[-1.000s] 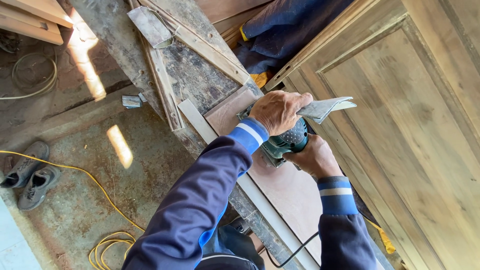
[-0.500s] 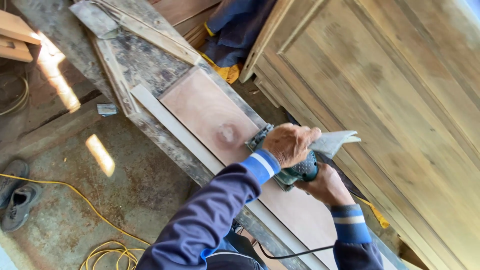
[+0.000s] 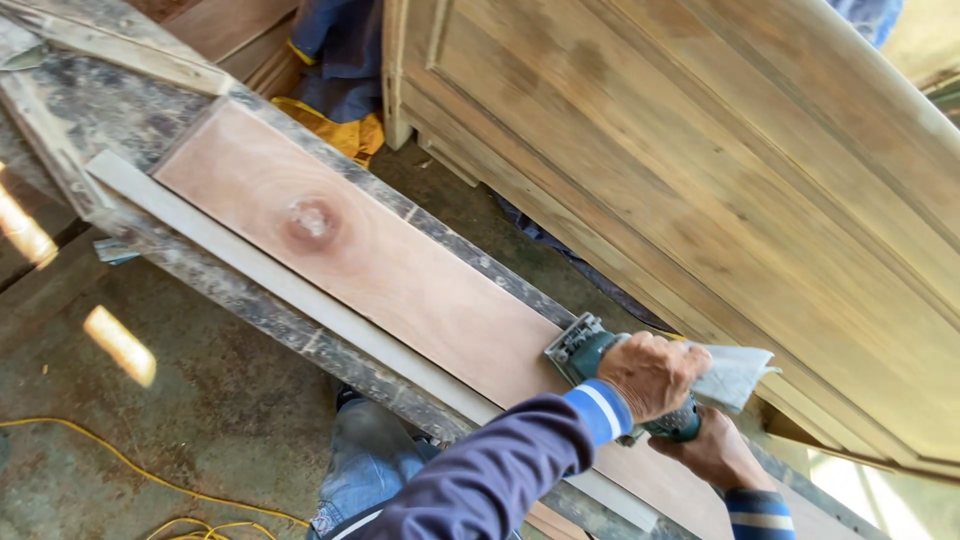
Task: Sanding a wooden board using manual sandpaper and an electric orbital sander.
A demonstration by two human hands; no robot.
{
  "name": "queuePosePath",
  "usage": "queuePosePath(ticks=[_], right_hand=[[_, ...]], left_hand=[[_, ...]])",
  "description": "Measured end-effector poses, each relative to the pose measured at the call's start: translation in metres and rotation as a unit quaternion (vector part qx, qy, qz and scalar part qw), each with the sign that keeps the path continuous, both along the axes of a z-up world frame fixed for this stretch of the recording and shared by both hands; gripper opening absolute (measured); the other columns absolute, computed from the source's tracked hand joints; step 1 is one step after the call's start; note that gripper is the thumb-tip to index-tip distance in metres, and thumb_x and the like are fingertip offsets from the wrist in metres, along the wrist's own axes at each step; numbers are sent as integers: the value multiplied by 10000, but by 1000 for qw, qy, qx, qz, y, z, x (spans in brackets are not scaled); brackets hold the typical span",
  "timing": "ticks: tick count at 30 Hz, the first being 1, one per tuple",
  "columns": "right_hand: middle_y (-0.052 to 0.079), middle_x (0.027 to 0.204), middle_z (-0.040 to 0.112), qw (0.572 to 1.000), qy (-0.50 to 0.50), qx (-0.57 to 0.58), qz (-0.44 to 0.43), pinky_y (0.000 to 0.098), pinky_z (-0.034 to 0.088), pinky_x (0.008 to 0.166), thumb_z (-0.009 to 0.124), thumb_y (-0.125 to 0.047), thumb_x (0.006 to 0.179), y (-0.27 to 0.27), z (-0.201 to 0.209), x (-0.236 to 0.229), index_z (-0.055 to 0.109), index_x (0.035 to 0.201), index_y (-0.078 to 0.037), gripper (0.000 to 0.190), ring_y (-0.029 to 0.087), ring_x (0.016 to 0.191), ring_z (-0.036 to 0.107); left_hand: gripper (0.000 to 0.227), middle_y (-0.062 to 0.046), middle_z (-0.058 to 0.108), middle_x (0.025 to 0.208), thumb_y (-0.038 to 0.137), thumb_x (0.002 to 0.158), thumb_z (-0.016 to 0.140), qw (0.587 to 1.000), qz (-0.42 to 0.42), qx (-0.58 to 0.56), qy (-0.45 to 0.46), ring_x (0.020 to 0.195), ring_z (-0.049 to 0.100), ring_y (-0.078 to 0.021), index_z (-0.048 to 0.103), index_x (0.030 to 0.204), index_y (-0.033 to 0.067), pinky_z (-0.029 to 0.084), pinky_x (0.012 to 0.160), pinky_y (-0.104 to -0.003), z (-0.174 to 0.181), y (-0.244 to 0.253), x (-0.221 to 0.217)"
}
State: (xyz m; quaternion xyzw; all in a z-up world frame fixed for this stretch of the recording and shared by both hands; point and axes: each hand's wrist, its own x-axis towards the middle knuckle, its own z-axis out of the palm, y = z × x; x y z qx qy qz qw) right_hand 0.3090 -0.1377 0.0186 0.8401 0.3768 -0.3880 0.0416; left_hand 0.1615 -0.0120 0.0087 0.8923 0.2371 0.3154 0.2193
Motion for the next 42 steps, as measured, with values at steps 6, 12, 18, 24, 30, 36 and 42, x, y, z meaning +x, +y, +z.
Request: queuePosePath(ticks=[6, 12, 18, 24, 30, 36, 42], right_hand=[[164, 1074, 776, 999, -16, 32, -27, 391, 608, 927, 1003, -344, 623, -84, -30, 69, 629, 1216, -24, 770, 262, 987, 774], [178, 1128, 774, 999, -22, 12, -21, 387, 579, 980, 1011, -363, 626, -90, -33, 78, 553, 1314, -47, 885, 270, 1052, 751], [162, 1033, 790, 1000, -18, 9, 6, 407, 601, 916, 986, -350, 641, -35, -14, 41, 710, 1123, -31, 641, 284, 980, 754], [157, 1009, 796, 995, 8, 68, 76, 417, 591, 895, 980, -309, 608, 45, -3, -18, 683, 1146, -55, 665, 292, 953, 768], [129, 1021, 806, 988, 34, 57, 137, 385, 599, 912, 936, -311, 628, 135, 10, -95, 707, 1144, -91, 606, 266, 937, 779], [147, 953, 801, 974, 54, 100, 196, 398, 605, 861, 900, -288, 621, 214, 19, -181, 749, 1064, -83, 511, 271, 875, 778], [161, 864, 789, 961, 31, 116, 248, 420, 615, 801, 883, -330, 647, 267, 15, -258, 776, 984, -63, 443, 294, 785, 773]], left_hand=[[155, -102, 656, 721, 168, 1014, 540, 998, -9, -2, -55, 664, 684, -229, 622, 1089, 59, 518, 624, -369, -9, -65, 51], [183, -92, 675, 773, 176, 977, 560, 999, -12, 4, -31, 702, 690, -225, 617, 1120, 77, 507, 599, -344, -13, -73, 58], [198, -87, 670, 760, 180, 956, 575, 1000, 6, 13, -10, 701, 690, -227, 618, 1116, 72, 517, 652, -373, -9, -34, 27], [186, -105, 678, 776, 150, 916, 649, 998, 36, -30, -33, 726, 706, -253, 602, 1074, 64, 558, 699, -388, -1, 29, -39], [196, -109, 708, 784, 151, 954, 693, 994, 76, -22, 74, 667, 712, -220, 612, 1105, 54, 585, 661, -358, 3, 102, -116], [243, -127, 719, 843, 119, 871, 725, 990, 122, -15, 66, 729, 732, -258, 605, 1074, 66, 602, 689, -375, -1, 171, -197], [307, -126, 724, 881, 106, 808, 756, 987, 149, -38, 56, 848, 732, -326, 584, 1061, 90, 589, 791, -447, 5, 220, -280]])
